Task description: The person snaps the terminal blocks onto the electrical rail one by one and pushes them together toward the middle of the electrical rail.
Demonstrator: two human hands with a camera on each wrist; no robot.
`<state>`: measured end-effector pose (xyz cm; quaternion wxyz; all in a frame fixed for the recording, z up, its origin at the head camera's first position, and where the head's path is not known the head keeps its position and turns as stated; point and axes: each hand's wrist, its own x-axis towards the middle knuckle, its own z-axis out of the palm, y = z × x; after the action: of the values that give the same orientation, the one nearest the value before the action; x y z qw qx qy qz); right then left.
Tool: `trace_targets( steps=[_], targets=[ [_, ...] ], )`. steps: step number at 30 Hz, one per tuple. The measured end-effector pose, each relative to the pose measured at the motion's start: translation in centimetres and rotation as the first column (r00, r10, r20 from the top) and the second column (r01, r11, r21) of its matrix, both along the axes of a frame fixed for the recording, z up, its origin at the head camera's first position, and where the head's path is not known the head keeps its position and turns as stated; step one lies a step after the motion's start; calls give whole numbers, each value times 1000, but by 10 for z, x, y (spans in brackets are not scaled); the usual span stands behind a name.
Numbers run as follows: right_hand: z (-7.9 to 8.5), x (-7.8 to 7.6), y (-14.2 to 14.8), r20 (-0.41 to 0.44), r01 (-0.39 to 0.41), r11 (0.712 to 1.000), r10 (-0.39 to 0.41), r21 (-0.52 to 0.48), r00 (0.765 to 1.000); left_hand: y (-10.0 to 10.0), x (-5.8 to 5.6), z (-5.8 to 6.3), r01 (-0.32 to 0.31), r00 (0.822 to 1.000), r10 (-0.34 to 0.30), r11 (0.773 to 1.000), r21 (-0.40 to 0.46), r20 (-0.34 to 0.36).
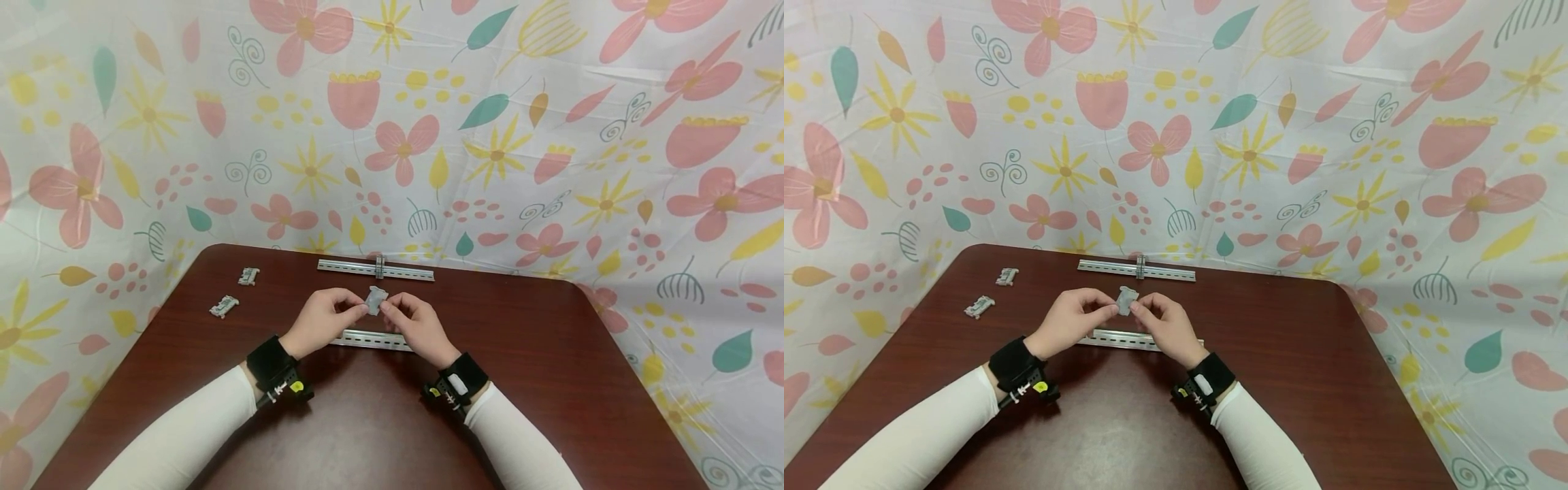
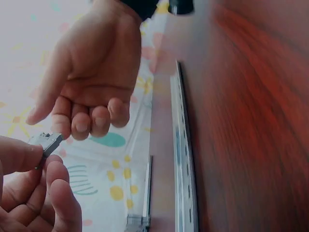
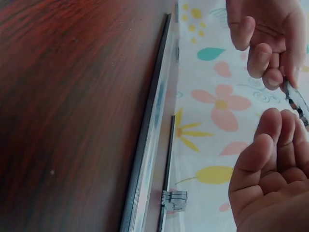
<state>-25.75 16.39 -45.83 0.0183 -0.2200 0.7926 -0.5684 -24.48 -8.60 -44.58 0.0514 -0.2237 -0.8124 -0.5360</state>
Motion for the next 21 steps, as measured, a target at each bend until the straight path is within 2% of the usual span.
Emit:
trace_targets(
  steps=[3,7,21],
  targets=[
    [-1,0,0,-18,2,1000,-2,-5,1000,0,2,1,13,998,-16,999,46,63],
    [-2,1,-1,-38,-19,1000,19,2,999,1,4,1,17,994,-24,997,70,105],
    [-1,5,-3,-79,-19,999,22,34,997,6,5,-4,48,985,-64,994,98,160]
  ],
)
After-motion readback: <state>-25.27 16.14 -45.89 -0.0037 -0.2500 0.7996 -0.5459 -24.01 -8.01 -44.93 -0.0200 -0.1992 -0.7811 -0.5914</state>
